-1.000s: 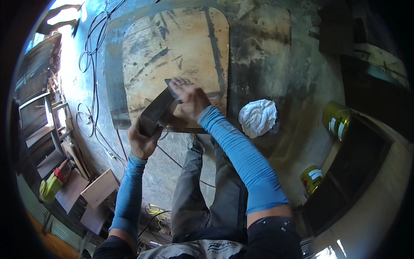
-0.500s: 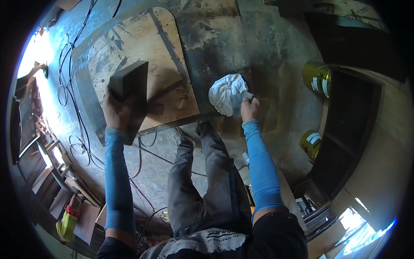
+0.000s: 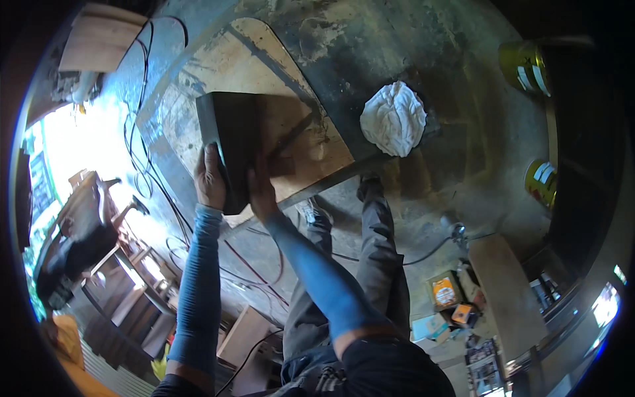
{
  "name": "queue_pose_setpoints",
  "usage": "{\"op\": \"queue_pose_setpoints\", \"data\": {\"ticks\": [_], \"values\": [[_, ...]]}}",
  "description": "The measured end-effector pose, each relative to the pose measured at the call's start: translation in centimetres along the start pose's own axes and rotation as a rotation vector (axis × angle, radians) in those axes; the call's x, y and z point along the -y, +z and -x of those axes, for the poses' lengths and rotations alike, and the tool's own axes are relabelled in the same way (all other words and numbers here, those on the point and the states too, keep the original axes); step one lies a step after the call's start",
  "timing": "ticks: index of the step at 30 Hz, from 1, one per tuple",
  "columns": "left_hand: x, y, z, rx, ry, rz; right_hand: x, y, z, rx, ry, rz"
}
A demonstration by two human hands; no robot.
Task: Sanding and cleaning wooden furniture components in a workshop.
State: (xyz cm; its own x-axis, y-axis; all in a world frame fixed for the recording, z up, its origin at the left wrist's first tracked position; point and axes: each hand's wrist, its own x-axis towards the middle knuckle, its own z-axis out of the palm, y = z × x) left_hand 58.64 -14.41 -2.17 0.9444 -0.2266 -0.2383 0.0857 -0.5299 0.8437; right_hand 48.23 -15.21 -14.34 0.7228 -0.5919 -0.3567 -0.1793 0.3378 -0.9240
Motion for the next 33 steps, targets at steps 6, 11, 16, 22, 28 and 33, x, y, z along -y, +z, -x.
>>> {"op": "queue_pose_setpoints", "data": {"ticks": [6, 11, 16, 22, 28, 33], "values": [[-0.3, 1.0, 0.0, 0.096, 0.023, 0.003, 9.0, -2.7, -11.3, 0.332, 0.154, 0.478], [1.3, -1.7, -0.8, 0.083, -0.005, 0.127, 10.4, -0.7, 5.7, 0.219, -0.287, 0.073], [1.5, 0.9, -1.1, 0.101, 0.115, 0.189, 12.1, 0.8, -7.5, 0.145, -0.435, 0.391], [-0.6, -1.6, -0.2, 0.062, 0.035, 0.085, 13.6, 1.4, 4.9, 0.113, -0.08, -0.143], [1.6, -0.2, -0.6, 0.045, 0.443, -0.178, 13.0, 1.6, -7.9, 0.165, -0.501, 0.678], [-2.7, -1.8, 0.3, 0.173, 0.134, -0.221, 3.9, -8.6, 20.0, 0.521, 0.275, 0.211]]}}
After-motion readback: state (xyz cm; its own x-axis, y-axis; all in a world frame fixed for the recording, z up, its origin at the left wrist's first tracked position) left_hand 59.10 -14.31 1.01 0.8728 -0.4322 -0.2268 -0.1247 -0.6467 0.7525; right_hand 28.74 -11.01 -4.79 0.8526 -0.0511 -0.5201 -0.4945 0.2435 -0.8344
